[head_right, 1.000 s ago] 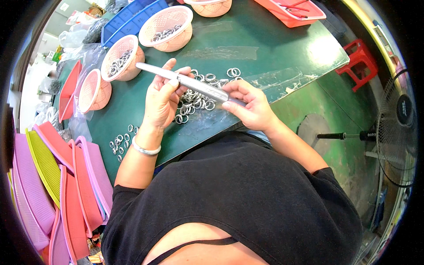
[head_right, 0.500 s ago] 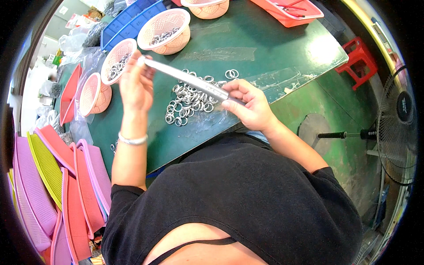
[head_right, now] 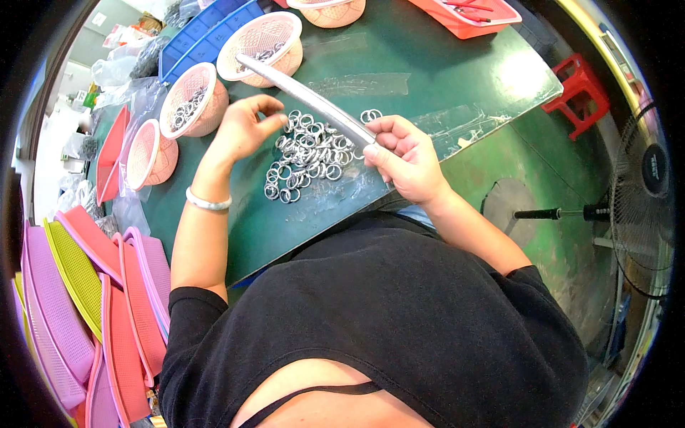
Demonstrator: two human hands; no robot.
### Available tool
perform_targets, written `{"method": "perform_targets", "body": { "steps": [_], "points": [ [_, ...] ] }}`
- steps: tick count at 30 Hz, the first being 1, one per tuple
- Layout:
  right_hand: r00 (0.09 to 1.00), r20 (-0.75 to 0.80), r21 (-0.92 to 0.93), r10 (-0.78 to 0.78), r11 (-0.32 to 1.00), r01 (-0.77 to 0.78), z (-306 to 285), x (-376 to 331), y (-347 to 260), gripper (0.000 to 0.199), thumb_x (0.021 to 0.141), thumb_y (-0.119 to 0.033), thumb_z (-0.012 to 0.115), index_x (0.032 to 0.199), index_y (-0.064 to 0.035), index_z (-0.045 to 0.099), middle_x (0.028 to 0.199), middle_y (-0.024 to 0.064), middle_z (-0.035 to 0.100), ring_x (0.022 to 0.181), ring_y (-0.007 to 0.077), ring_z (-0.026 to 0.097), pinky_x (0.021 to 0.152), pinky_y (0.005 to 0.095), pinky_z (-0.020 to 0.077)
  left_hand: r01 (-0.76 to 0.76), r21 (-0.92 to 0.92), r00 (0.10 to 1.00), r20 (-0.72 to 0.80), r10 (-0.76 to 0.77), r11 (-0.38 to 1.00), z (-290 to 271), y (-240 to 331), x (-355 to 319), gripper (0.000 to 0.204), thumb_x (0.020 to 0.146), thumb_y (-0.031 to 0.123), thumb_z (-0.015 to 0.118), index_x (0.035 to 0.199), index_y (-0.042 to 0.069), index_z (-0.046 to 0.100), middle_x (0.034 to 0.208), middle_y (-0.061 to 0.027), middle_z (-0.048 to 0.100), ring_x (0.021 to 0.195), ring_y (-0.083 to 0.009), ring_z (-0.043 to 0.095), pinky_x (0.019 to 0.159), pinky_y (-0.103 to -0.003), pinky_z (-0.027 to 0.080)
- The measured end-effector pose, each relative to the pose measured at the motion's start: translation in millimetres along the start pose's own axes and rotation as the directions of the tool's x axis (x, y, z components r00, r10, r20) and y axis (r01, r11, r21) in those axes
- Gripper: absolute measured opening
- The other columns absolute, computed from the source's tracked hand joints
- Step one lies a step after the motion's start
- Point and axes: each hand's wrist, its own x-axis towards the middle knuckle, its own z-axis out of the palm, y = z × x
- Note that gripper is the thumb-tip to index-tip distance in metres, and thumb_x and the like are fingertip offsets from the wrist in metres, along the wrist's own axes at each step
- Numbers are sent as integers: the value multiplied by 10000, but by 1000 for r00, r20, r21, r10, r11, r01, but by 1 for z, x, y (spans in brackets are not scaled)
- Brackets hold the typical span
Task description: The person repeatedly picks up small metal rings from a table and files them using a metal rod. They handle the rings one at a time, sliding them onto the rod and rubbing them against its surface before placing them back on the table.
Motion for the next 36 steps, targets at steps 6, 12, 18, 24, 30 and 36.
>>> {"method": "perform_targets", "body": {
  "steps": [6,12,18,24,30,36],
  "points": [
    [1000,9,-4,16,1000,-16,1,0,-1,295,788,-69,565,1043,18,444,803,52,561,634,51,508,445,151,344,62,-23,998,32,-62,998,16,-5,-9,276,661,157,674,865,-11,594,761,-116,597,699,-203,578,657,-293,459],
    [999,32,-20,29,999,-28,0,0,-1,289,786,-63,562,1039,19,448,802,50,560,624,43,494,436,148,333,176,-672,964,-32,-266,719,11,-8,-14,134,727,68,619,808,5,533,702,-42,580,567,-89,533,513,-193,418],
    [993,101,-110,63,993,-52,4,0,-5,273,784,-24,544,1034,32,449,865,62,563,739,58,506,596,170,393,-163,-947,930,-241,-277,277,2,-14,-16,64,786,21,565,832,19,520,754,-72,598,641,-147,601,561,-216,507],
    [990,125,-138,66,989,-49,7,0,-7,266,783,4,531,1034,39,450,945,76,549,869,92,516,748,210,404,-309,-928,914,-350,-204,208,0,-11,-20,56,793,-7,539,843,11,521,780,-78,597,712,-166,612,619,-234,529],
    [989,136,-134,51,990,-33,7,0,-5,264,782,11,533,1032,38,450,953,69,543,881,98,519,756,215,408,-287,-955,924,-298,-240,81,-1,-9,-23,40,828,71,519,842,40,539,816,-82,606,736,-181,610,629,-265,529],
    [987,158,-161,9,987,16,5,0,1,264,780,18,535,1030,35,452,947,62,538,881,100,522,754,217,412,-300,-954,914,-282,-292,-20,-1,-16,-21,40,826,85,527,850,64,552,845,-96,607,817,-195,598,671,-296,522]
  ]
}}
